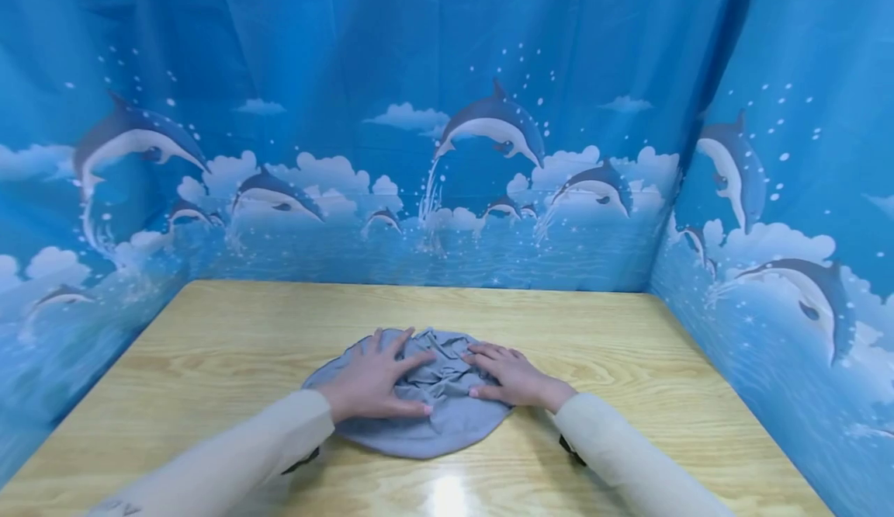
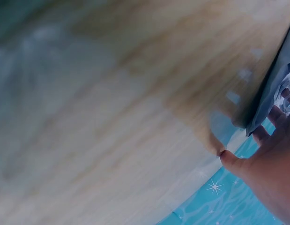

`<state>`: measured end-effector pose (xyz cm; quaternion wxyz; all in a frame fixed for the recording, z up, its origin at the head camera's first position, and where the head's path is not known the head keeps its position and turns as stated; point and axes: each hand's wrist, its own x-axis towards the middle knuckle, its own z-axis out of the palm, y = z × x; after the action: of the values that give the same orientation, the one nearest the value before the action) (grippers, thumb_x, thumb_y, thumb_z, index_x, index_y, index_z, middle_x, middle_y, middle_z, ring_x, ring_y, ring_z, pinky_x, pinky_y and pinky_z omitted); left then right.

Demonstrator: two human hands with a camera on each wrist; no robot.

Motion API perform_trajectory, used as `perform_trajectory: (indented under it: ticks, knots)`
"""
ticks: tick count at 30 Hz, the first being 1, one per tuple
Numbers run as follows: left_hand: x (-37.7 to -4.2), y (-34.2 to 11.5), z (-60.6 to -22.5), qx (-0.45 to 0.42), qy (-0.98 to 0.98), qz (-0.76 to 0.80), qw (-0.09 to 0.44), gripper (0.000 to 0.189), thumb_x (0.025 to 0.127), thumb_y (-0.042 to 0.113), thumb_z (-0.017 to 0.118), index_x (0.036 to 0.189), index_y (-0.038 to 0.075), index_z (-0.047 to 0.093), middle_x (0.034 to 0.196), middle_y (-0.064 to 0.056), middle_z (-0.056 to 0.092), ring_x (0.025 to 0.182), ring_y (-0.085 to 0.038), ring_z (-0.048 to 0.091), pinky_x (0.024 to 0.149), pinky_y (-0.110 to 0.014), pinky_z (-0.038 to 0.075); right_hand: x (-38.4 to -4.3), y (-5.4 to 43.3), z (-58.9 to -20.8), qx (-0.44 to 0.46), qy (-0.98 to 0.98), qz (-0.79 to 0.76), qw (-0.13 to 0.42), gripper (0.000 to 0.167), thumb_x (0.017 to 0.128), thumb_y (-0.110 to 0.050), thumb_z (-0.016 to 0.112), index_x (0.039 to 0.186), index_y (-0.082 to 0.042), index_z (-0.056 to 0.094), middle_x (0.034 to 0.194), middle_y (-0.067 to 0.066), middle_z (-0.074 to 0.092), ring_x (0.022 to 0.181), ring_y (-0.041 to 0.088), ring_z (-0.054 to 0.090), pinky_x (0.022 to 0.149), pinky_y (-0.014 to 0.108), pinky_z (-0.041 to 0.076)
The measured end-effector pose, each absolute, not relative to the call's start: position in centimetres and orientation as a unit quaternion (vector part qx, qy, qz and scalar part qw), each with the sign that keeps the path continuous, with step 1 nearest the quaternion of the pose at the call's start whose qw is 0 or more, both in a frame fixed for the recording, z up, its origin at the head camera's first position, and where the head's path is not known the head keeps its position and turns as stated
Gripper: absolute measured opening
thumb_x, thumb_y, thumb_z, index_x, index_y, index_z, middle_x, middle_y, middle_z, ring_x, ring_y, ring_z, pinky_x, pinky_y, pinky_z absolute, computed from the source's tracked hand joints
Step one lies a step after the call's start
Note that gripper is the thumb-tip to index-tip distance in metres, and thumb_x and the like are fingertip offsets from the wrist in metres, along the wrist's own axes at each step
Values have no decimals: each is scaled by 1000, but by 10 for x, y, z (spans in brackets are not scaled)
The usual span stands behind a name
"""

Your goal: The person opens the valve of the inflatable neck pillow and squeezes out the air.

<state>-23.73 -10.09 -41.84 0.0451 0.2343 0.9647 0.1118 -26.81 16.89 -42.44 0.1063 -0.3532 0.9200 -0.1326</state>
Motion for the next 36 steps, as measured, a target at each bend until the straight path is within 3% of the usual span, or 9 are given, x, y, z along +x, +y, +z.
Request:
perform_trajectory:
  ticks: [6,13,22,29,36]
  knots:
    - [-238,-86,-418,210,974,76,40,86,64,85,45,138,44,33,152,-8,20,132,-53,14,94,-76,14,-269,169,-424,-343,923,-134,115,61,90,-46,49,142,-18,34,151,7,24,138,32,21,106,60,18]
    - [-235,-85,-425,228,973,38,-3,72,73,79,42,136,44,36,150,-7,27,129,-55,22,92,-76,18,-269,169,-424,-353,920,-132,105,60,91,-45,50,141,-16,36,150,8,26,137,33,23,105,61,20]
    - [-236,-82,-429,219,975,30,-9,63,76,75,43,132,46,41,150,-4,27,128,-55,23,92,-77,18,-269,168,-426,-359,919,-128,100,59,91,-45,49,141,-15,37,149,9,27,137,33,24,104,61,21]
    - [-239,-82,-425,236,971,31,2,66,76,73,46,133,40,45,152,-8,20,127,-55,24,91,-75,22,-270,168,-426,-353,922,-125,101,60,91,-45,50,141,-17,36,150,8,26,138,32,22,105,61,20]
    - [-247,-77,-419,225,970,87,34,75,76,77,38,140,37,32,154,-3,15,129,-56,19,94,-75,17,-269,169,-425,-347,924,-121,106,60,91,-46,48,142,-19,34,150,7,25,138,32,21,105,60,20]
